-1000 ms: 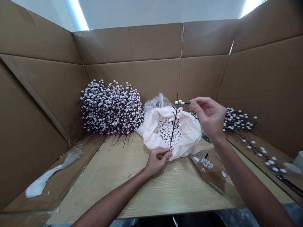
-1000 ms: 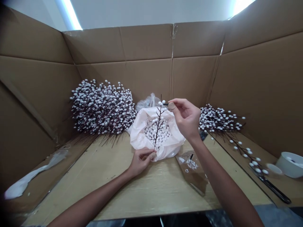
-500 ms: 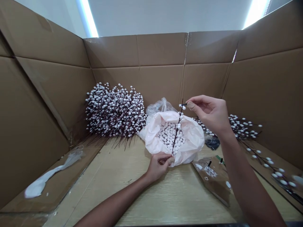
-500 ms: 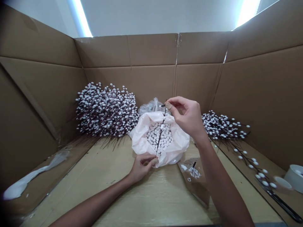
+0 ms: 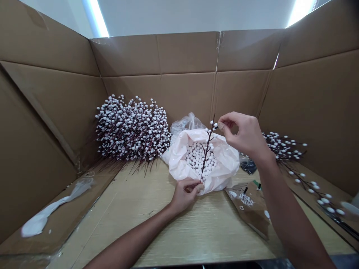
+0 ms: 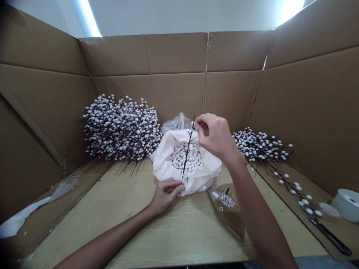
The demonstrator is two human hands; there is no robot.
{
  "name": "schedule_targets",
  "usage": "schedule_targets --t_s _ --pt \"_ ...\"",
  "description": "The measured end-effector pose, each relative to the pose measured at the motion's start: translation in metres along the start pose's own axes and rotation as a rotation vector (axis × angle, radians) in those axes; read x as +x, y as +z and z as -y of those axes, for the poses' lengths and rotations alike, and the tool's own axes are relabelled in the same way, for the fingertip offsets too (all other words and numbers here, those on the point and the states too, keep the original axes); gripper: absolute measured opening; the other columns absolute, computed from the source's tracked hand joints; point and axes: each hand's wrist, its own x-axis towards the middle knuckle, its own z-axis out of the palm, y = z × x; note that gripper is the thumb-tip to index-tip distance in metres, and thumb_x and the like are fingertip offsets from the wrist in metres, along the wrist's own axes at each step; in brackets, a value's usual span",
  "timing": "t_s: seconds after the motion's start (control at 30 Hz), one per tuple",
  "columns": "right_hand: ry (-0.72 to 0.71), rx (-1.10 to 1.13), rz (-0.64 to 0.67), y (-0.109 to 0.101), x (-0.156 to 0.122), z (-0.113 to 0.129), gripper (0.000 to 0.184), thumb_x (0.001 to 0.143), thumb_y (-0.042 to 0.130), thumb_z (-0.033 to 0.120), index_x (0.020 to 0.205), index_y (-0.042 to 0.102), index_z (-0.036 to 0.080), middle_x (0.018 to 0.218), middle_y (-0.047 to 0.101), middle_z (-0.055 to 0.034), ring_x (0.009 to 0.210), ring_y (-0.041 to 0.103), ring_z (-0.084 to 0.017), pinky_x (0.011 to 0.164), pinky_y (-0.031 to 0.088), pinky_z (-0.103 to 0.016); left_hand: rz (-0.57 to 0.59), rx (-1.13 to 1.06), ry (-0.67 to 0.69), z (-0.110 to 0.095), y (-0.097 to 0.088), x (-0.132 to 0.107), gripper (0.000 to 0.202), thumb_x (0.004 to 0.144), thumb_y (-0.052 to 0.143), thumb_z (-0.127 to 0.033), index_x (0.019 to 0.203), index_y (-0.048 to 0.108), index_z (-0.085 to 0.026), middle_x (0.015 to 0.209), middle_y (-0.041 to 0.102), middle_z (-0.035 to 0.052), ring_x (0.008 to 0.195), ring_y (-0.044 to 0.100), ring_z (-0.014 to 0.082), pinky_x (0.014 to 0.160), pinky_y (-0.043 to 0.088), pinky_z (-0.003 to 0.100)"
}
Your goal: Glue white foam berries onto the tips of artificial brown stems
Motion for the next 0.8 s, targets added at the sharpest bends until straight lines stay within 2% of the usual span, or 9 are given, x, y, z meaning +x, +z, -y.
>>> schedule_targets --t_s 0.53,0.8 --pt "-0.019 -0.042 0.019 0.0038 0.0009 -0.0036 0.014 0.071 0.055 0.007 0.072 0.061 0.019 0.068 0.065 -0.002 0.06 0.057 -0.015 0.06 0.046 -0.029 0.001 -0.033 0.001 -0.0007 -0.0004 0.0001 0.018 0.076 0.066 -0.024 0.077 0.077 -0.009 0.072 0.073 0.013 0.066 0.064 0.0187 0.059 0.047 0.026" --pt "0.011 -0.059 0.06 -0.002 0.0012 0.0 0.014 0.073 0.054 0.008 0.075 0.062 0.018 0.073 0.067 -0.0037 0.063 0.059 -0.015 0.062 0.047 -0.028 0.0 -0.044 -0.011 -0.0002 0.0004 -0.0004 0.02 0.075 0.066 -0.024 0.079 0.077 -0.008 0.074 0.073 0.0139 0.065 0.065 0.019 0.057 0.047 0.026"
